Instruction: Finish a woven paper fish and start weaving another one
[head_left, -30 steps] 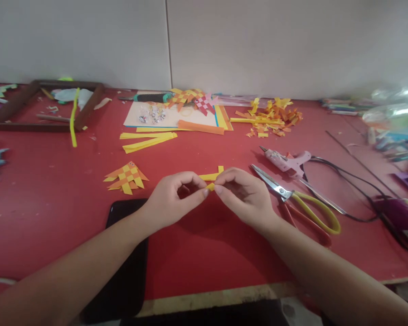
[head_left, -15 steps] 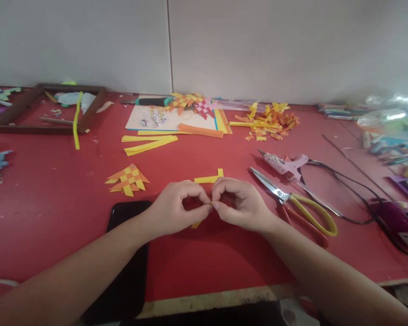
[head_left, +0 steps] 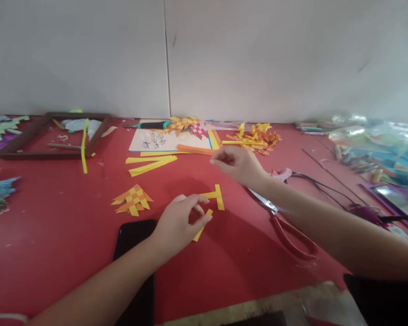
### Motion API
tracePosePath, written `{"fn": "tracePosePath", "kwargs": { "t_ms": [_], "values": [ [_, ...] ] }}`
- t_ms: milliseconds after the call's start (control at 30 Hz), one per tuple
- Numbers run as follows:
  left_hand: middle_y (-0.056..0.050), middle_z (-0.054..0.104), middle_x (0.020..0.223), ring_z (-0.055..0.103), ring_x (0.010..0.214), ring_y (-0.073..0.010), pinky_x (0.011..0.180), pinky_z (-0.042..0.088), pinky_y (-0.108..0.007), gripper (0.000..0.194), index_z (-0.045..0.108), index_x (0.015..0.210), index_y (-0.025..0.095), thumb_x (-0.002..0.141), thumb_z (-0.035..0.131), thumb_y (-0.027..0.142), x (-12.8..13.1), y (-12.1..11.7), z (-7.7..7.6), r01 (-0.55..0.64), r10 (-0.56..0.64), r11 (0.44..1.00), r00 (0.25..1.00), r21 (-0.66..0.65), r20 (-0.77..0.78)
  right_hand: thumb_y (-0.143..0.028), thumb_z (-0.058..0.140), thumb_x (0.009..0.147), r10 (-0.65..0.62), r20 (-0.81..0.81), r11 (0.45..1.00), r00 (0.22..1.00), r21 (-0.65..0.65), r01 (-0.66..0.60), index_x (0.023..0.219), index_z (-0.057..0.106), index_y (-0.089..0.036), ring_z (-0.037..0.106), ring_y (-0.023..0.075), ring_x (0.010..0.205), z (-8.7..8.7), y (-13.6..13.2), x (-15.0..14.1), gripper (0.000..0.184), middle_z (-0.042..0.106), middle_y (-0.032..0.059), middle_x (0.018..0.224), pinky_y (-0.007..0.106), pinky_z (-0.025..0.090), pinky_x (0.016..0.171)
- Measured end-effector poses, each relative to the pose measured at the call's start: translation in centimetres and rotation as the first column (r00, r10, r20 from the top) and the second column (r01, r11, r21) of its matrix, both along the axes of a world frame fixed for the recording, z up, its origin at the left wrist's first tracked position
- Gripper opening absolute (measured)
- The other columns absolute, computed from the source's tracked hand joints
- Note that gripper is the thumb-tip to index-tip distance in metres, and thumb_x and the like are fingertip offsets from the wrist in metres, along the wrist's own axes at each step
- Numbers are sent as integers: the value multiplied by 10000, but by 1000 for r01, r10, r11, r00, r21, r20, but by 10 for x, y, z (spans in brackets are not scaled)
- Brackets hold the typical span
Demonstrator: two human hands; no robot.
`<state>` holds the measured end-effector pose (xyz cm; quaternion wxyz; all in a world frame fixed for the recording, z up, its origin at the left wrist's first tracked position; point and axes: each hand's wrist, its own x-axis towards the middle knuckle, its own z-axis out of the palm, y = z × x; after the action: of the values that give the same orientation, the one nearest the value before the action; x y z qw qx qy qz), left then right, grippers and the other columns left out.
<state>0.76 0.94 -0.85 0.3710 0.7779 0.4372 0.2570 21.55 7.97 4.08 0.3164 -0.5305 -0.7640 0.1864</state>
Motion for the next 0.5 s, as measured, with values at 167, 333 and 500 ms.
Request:
{"fn": "tracePosePath", "kwargs": {
  "t_ms": [167,333,500],
  "values": [
    [-37,674,869,609,857,-228,749,489,-358,209,616,1013,227,855,638,363,-1,2,-3,-48,49,995,999,85,-16,-122,623,805,117,232,992,966,24,-126,826,656,-174,607,199,890,-8,79,-20,65,697,65,909,325,431,833],
    [-49,654,868,592,829,-224,752,482,-366,201,613,999,216,891,591,384,-1,1,-2,-46,47,995,999,87,-7,-143,690,815,182,343,983,921,-63,-171,1020,659,-152,618,233,996,-32,108,-38,207,701,94,1017,350,453,882],
    [-41,662,840,599,810,-228,728,484,-362,196,609,998,222,902,576,390,0,2,-3,-36,37,997,999,74,-16,-348,598,947,164,366,985,916,-117,-130,1234,579,-157,636,212,1031,-54,116,-37,346,619,91,1213,423,553,872]
  ]
}}
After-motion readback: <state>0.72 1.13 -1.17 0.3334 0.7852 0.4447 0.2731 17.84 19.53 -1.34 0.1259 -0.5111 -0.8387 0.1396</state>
